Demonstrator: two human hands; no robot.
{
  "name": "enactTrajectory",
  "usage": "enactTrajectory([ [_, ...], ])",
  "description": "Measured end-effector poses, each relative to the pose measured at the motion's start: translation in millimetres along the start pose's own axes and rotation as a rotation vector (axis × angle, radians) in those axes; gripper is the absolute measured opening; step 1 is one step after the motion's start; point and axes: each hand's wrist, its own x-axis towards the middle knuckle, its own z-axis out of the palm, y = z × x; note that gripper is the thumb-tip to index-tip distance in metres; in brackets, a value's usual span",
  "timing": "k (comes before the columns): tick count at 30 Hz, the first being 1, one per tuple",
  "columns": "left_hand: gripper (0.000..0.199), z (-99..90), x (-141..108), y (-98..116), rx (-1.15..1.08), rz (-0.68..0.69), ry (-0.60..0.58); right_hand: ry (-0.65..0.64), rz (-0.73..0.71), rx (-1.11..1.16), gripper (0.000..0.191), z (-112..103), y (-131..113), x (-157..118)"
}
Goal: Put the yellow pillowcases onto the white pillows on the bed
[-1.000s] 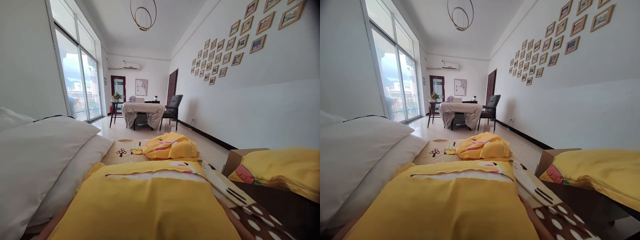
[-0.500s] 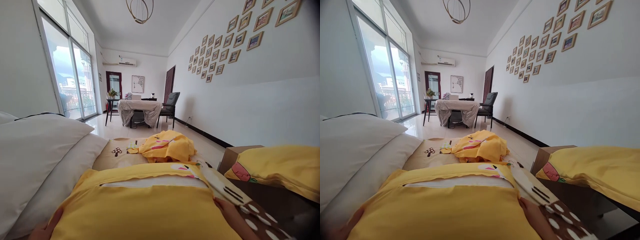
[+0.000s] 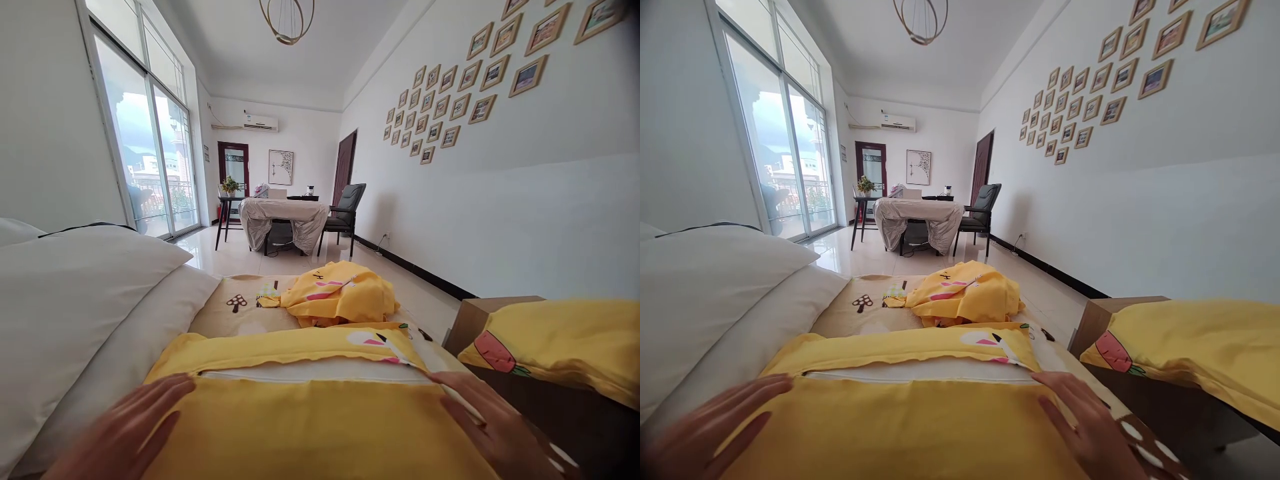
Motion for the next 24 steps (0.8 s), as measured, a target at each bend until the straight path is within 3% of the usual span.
enactTrajectory([
  [2, 0.045, 5.3, 26, 25, -0.01, 0.139, -0.126, -0.17, -0.067, 0.055, 0.033, 4, -30, 16],
  [5, 0.039, 13.8, 54, 52, -0.089, 0.167, -0.251, -0.295, -0.042, 0.131, 0.032, 18, -48, 26],
  [12, 0.023, 29.7, 58, 52, -0.251, 0.045, -0.319, -0.365, 0.072, 0.201, 0.031, 27, -18, 18],
  [18, 0.03, 37.6, 67, 57, -0.284, -0.065, -0.44, -0.258, 0.173, 0.277, 0.038, 5, -11, 30],
  [21, 0.03, 42.4, 70, 59, -0.301, -0.085, -0.43, -0.167, 0.209, 0.305, 0.038, -5, -16, 41],
  [24, 0.03, 47.3, 70, 58, -0.34, -0.15, -0.4, -0.095, 0.234, 0.305, 0.039, 4, -24, 51],
])
